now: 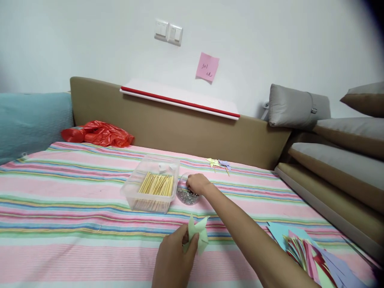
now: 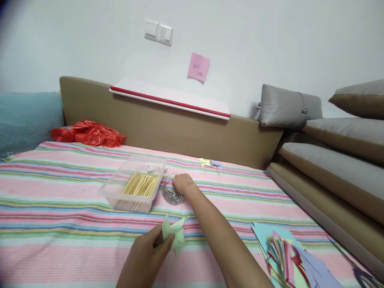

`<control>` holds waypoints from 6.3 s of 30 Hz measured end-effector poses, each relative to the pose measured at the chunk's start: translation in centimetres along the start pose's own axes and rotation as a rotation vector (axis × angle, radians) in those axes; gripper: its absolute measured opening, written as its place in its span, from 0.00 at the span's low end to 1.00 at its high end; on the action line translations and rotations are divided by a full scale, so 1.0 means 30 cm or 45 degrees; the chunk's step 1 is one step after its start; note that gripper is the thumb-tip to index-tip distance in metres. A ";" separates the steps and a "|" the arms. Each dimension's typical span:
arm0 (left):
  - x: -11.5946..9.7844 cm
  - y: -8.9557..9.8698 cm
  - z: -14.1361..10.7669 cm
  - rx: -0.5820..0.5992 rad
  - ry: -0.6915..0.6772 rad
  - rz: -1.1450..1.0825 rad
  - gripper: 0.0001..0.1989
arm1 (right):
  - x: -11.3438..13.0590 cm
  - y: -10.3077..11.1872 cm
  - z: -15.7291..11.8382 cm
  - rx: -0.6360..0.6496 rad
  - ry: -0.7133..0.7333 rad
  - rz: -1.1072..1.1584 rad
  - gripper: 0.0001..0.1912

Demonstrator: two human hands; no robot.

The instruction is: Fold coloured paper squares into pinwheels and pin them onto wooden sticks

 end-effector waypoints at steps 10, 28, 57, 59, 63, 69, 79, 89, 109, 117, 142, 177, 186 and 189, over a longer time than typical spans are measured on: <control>-0.008 0.012 -0.003 -0.006 -0.008 -0.065 0.14 | 0.018 -0.020 0.037 0.028 -0.029 -0.143 0.14; -0.006 -0.003 -0.008 0.012 0.027 -0.005 0.14 | 0.057 -0.052 0.045 0.045 0.037 -0.295 0.14; 0.015 0.051 0.018 -0.055 0.034 -0.026 0.16 | -0.176 -0.042 -0.617 -0.303 -0.289 -0.107 0.11; -0.001 0.056 0.020 -0.080 0.010 0.011 0.17 | -0.196 -0.167 -0.715 -0.242 -0.367 -0.057 0.13; -0.039 0.043 0.023 -0.072 -0.040 -0.074 0.19 | -0.210 -0.327 -0.778 -0.175 -0.404 0.048 0.14; -0.061 0.009 0.026 -0.035 -0.004 -0.357 0.18 | -0.242 -0.369 -0.877 -0.296 -0.548 0.252 0.16; -0.061 -0.036 0.045 -0.044 0.039 -0.284 0.20 | -0.116 -0.526 -0.905 -0.450 -0.616 0.565 0.27; -0.072 -0.143 0.031 -0.005 0.120 -0.622 0.17 | -0.184 -0.481 -0.963 -0.811 -0.755 1.087 0.19; -0.133 -0.273 -0.041 0.138 0.061 -0.955 0.19 | -0.041 -0.214 -0.947 -1.055 -0.324 1.991 0.10; -0.158 -0.260 -0.055 0.163 0.027 -0.973 0.17 | -0.038 -0.164 -0.970 -1.133 -0.229 1.711 0.09; -0.164 -0.256 -0.067 0.205 -0.045 -0.816 0.13 | -0.043 -0.221 -0.941 -0.909 -0.245 2.052 0.10; -0.235 -0.212 -0.080 0.134 -0.365 -0.241 0.09 | -0.060 -0.285 -0.931 -0.926 -0.304 2.399 0.16; -0.263 -0.205 -0.094 0.097 -0.370 -0.208 0.09 | -0.060 -0.259 -0.928 -0.729 -0.229 2.177 0.15; -0.264 -0.215 -0.096 0.142 -0.366 -0.231 0.08 | -0.051 -0.235 -0.926 -0.729 -0.152 2.190 0.14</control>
Point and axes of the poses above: each hand's wrist, its own z-axis towards the middle knuckle, its own y-axis out of the back of the hand, x = y × z, the point moved 10 cm from there along z, towards the middle knuckle, and after that the axes turned 4 degrees about x, right-handed, at the moved point
